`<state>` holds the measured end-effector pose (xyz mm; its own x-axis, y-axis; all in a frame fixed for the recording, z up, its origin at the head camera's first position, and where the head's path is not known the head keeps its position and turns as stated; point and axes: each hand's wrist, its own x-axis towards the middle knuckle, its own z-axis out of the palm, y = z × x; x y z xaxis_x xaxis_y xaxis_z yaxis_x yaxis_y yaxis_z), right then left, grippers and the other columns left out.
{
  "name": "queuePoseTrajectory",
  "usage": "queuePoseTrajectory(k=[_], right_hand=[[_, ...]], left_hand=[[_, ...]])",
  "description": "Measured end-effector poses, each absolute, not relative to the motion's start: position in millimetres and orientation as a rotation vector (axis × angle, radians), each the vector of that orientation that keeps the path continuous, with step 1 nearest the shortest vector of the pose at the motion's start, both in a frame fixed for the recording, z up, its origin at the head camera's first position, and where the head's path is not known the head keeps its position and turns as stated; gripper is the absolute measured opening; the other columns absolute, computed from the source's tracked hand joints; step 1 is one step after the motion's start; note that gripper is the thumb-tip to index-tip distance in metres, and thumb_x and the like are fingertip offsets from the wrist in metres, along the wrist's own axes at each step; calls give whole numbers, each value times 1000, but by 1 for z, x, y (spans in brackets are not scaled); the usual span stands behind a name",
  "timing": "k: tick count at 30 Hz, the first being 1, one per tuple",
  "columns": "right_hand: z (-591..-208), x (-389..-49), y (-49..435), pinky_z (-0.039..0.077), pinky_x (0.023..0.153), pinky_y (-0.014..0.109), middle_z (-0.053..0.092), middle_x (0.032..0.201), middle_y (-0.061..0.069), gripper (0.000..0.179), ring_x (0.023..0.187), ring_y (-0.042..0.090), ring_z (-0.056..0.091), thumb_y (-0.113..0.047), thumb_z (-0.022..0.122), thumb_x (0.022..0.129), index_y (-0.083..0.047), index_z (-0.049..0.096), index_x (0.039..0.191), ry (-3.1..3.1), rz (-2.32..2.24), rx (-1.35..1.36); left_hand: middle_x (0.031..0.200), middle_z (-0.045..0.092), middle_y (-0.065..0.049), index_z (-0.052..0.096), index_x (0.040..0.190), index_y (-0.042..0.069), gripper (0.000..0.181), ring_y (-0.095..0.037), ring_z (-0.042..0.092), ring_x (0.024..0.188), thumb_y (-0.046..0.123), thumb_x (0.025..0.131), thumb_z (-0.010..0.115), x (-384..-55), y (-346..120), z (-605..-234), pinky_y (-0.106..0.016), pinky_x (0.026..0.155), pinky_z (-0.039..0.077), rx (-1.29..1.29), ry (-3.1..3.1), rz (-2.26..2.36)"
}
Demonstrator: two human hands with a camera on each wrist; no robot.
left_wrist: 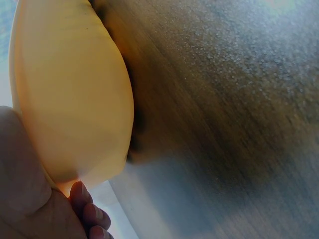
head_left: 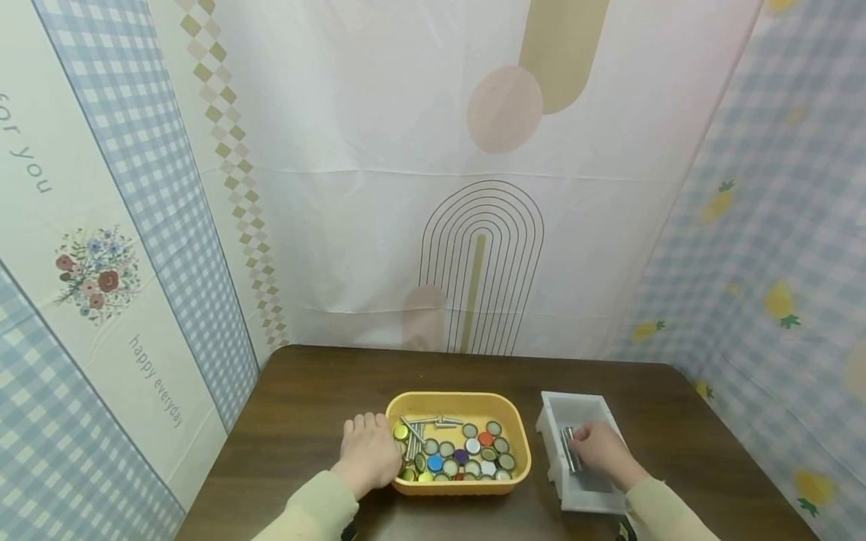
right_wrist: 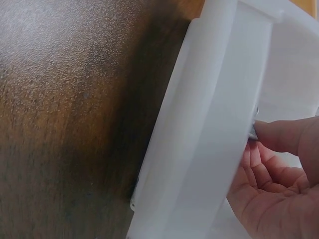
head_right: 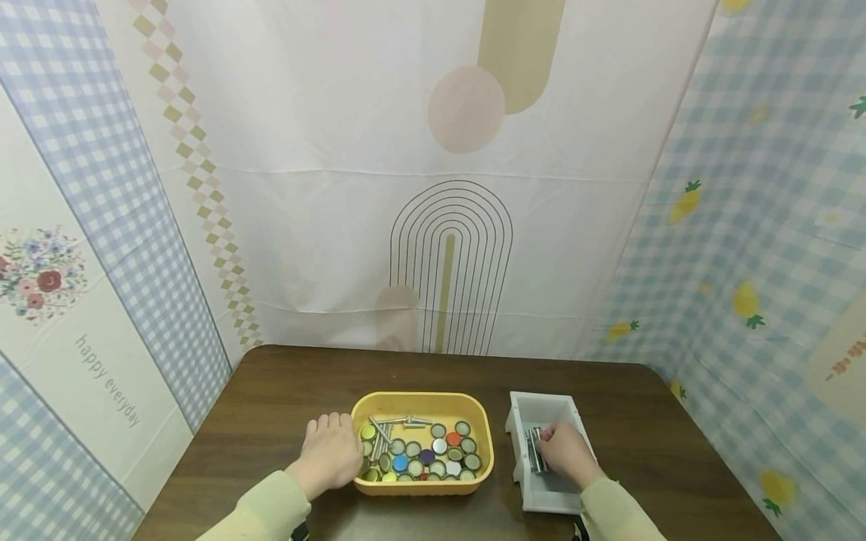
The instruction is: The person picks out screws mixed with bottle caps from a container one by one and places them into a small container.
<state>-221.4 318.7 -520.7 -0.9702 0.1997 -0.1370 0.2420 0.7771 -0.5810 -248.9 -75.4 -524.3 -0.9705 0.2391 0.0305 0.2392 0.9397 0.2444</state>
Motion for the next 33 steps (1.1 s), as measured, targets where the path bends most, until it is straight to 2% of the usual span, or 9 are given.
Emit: queuePoseTrajectory(k=[21,29,33], right_hand=[[-515,-219,317,41,56,33,55,72,5,8,66,20,51,-8,59,85,0,61,82,2913,-940,375],[-499,-223,315,49,67,41,63,89,9,22,80,23,58,-14,60,89,5,63,100,2932,-966,342],[-486,-227,308,51,68,40,63,93,10,29,82,22,59,-21,62,92,4,62,107,2934,-1005,327]], left_hand=[[85,42,-14,49,96,-2,35,-32,39,83,32,91,56,-248,-76,-523,-50,79,30,-384,-3090,-401],[85,42,-14,49,98,-2,35,-31,38,83,32,92,56,-248,-76,-522,-50,79,30,-377,-3114,-401],[86,43,-14,49,99,-3,36,-32,39,84,32,92,56,-248,-76,-521,-50,80,30,-380,-3117,-402]])
